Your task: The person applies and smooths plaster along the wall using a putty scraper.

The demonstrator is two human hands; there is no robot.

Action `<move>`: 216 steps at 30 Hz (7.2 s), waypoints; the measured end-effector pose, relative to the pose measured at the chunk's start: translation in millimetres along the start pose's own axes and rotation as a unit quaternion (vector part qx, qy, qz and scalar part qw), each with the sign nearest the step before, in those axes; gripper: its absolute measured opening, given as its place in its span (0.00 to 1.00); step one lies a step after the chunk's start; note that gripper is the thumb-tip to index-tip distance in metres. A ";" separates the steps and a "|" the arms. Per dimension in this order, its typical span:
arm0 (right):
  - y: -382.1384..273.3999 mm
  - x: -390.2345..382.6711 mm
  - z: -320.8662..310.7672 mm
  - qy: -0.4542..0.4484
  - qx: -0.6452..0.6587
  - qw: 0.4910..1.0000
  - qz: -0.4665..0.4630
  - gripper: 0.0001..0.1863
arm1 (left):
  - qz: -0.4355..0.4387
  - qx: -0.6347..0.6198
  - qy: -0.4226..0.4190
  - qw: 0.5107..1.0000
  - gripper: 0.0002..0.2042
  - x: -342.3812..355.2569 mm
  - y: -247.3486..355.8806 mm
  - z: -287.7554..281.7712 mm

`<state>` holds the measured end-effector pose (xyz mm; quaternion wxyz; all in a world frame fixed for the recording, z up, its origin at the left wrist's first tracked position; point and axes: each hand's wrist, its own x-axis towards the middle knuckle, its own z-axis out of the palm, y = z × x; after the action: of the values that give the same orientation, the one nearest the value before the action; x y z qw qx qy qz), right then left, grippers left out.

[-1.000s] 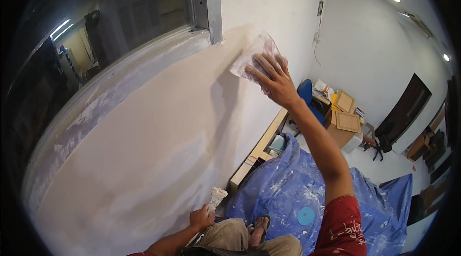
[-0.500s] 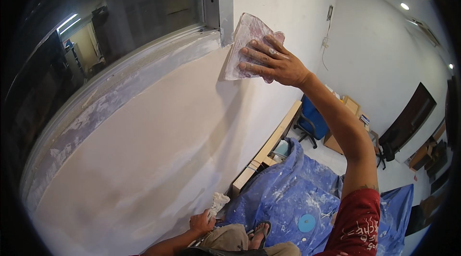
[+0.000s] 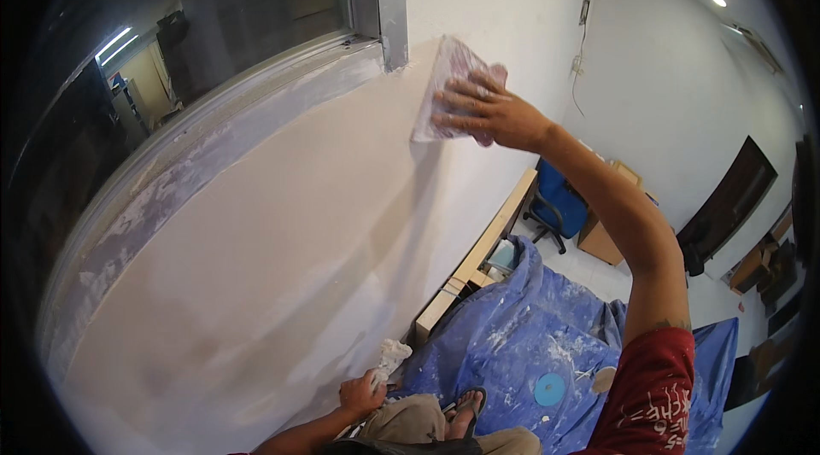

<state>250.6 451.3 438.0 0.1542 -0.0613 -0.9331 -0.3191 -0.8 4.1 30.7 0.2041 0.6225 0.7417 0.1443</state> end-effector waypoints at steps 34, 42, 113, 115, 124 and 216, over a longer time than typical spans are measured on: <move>-143.7 -43.1 50.7 0.155 0.277 0.902 0.293 0.37 | -0.022 0.006 -0.020 1.000 0.27 2.2 -2.4 6.8; -100.3 11.9 29.2 0.298 0.117 0.915 0.246 0.47 | -0.024 0.019 -0.028 0.999 0.27 4.0 -4.3 8.6; -165.2 59.2 50.5 0.305 0.175 0.882 0.314 0.45 | 0.001 -0.002 0.005 1.000 0.27 2.7 -12.5 19.8; -183.6 32.5 63.8 0.220 0.220 0.899 0.308 0.46 | -0.001 0.002 0.011 1.000 0.27 3.2 -10.0 17.5; -127.2 65.6 13.5 0.341 0.201 0.854 0.337 0.44 | -0.016 0.019 -0.019 0.999 0.28 6.1 -9.1 14.9; -36.4 43.7 11.5 0.291 0.180 0.894 0.289 0.37 | -0.023 0.003 -0.011 1.000 0.26 0.6 -6.4 10.9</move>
<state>198.6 430.3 422.7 0.5124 -0.2034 -0.8293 -0.0907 -1.1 3.1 18.1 0.2135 0.6071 0.7542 0.1304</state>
